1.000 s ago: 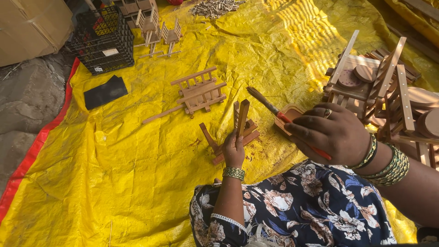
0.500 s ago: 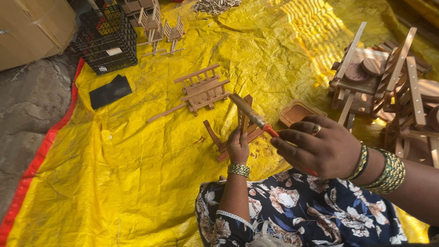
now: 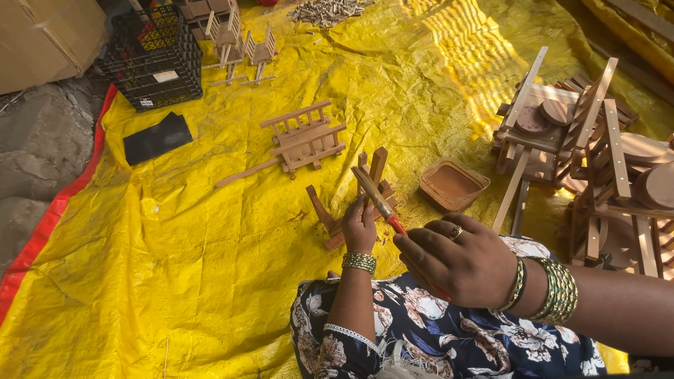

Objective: The person sits on a yellow tarp on the ground and applies a brown coating to small wooden chair frames using a paintbrush. They hold each chair steady with one hand, brush its seat, back and edges, rotate the chair to reach other sides, and work through several chairs one at a time, dipping the brush toward a container between pieces.

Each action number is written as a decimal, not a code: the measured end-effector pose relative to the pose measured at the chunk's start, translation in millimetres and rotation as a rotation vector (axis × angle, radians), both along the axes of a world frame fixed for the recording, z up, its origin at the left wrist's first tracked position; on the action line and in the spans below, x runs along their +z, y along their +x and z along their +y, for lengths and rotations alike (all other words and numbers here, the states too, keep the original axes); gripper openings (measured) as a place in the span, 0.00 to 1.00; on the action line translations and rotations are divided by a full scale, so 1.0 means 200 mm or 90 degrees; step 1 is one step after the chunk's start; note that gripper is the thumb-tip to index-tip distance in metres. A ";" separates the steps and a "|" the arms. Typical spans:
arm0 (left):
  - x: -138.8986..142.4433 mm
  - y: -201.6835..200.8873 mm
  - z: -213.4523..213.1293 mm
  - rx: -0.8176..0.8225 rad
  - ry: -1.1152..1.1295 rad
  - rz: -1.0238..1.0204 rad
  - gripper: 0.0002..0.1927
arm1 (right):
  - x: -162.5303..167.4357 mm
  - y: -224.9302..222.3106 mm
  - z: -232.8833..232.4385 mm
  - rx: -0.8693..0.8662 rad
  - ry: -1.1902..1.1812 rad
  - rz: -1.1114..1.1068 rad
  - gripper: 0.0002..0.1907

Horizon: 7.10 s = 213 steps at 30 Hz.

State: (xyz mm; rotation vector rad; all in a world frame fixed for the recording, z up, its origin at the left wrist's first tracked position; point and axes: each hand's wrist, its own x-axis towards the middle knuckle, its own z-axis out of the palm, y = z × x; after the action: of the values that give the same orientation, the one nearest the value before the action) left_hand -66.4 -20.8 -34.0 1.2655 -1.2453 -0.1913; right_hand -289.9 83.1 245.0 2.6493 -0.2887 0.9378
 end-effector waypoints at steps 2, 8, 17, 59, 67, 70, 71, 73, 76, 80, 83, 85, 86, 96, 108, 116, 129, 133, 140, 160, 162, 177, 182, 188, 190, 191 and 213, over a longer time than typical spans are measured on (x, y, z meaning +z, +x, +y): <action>0.00 0.00 0.00 -0.006 -0.001 0.000 0.13 | 0.03 0.01 -0.03 -0.010 -0.033 -0.011 0.19; 0.00 -0.01 0.01 -0.009 0.012 0.011 0.14 | 0.11 -0.06 -0.04 -0.122 -0.012 -0.081 0.17; 0.00 -0.01 0.02 -0.008 0.012 0.013 0.13 | 0.10 -0.06 -0.13 -0.035 0.034 -0.104 0.16; 0.00 -0.01 0.02 -0.015 0.008 0.005 0.14 | -0.19 -0.10 -0.15 0.015 0.159 -0.259 0.16; -0.01 -0.01 0.00 -0.019 -0.002 0.017 0.14 | -0.11 -0.10 -0.03 0.011 0.111 -0.169 0.16; -0.02 0.00 0.00 -0.026 0.011 0.030 0.15 | -0.06 -0.09 -0.02 0.028 0.043 -0.173 0.16; -0.02 0.00 0.00 -0.022 0.027 0.027 0.16 | -0.04 -0.07 -0.03 0.033 0.017 -0.175 0.16; -0.02 0.00 0.01 -0.011 0.062 0.023 0.17 | -0.03 -0.02 -0.07 -0.032 0.014 -0.126 0.18; -0.01 0.01 0.02 0.037 0.071 -0.046 0.17 | -0.05 0.00 -0.07 -0.080 0.014 -0.068 0.20; 0.01 0.00 0.02 0.031 0.182 -0.060 0.12 | -0.11 0.00 -0.08 -0.083 0.017 -0.047 0.20; 0.04 0.00 0.04 0.028 0.244 -0.077 0.16 | -0.16 0.02 -0.09 -0.096 0.024 -0.082 0.18; 0.06 0.02 0.06 0.037 0.200 -0.100 0.21 | -0.19 0.03 -0.11 -0.090 0.024 -0.065 0.18; 0.07 0.03 0.06 0.064 0.178 -0.123 0.22 | -0.21 0.03 -0.12 -0.087 0.024 -0.057 0.18; 0.05 0.32 0.24 0.254 0.262 -0.140 0.21 | -0.70 0.08 -0.31 -0.043 0.082 0.032 0.19; -0.01 0.41 0.17 0.152 0.396 0.003 0.19 | -1.16 0.19 -0.33 -0.032 0.247 -0.035 0.17; -0.03 0.45 0.17 0.126 0.370 0.007 0.21 | -1.23 0.42 -0.29 -0.205 0.367 -0.007 0.23; -0.06 0.44 0.14 0.133 0.375 0.024 0.20 | -1.11 0.43 -0.31 -0.220 0.396 0.026 0.21; -0.06 0.45 0.16 0.149 0.317 -0.031 0.20 | -1.12 0.51 -0.31 -0.130 0.484 0.034 0.23; -0.07 0.43 0.16 0.156 0.359 0.012 0.20 | -1.11 0.22 -0.38 0.108 0.535 -0.074 0.17; -0.13 0.42 0.09 0.236 0.226 -0.161 0.23 | -1.11 -0.12 -0.59 -0.179 0.489 -0.341 0.09; -0.15 0.44 0.07 0.237 0.230 -0.131 0.23 | -1.12 -0.14 -0.60 -0.165 0.518 -0.323 0.09; -0.20 0.46 0.07 0.215 0.209 -0.129 0.22 | -1.08 -0.16 -0.59 -0.133 0.754 -0.126 0.11; -0.19 0.45 0.06 0.186 0.230 -0.130 0.23 | -1.11 -0.16 -0.59 -0.157 0.596 -0.232 0.11; -0.19 0.45 0.06 0.209 0.180 -0.133 0.22 | -1.13 -0.09 -0.50 -0.157 0.361 -0.212 0.12; -0.19 0.46 0.06 0.232 0.212 -0.121 0.22 | -1.15 -0.09 -0.50 -0.123 0.476 -0.177 0.11; -0.18 0.47 0.06 0.234 0.215 -0.109 0.21 | -1.16 -0.10 -0.50 -0.105 0.531 -0.161 0.11; -0.18 0.54 0.06 0.327 0.230 -0.079 0.24 | -1.37 -0.12 -0.59 -0.098 0.733 -0.401 0.12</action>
State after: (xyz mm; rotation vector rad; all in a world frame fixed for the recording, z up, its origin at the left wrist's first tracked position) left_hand 41.3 -7.8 -70.3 1.8931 -0.9725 0.0397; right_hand -314.9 -34.6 -29.5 3.0104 -1.5521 1.9625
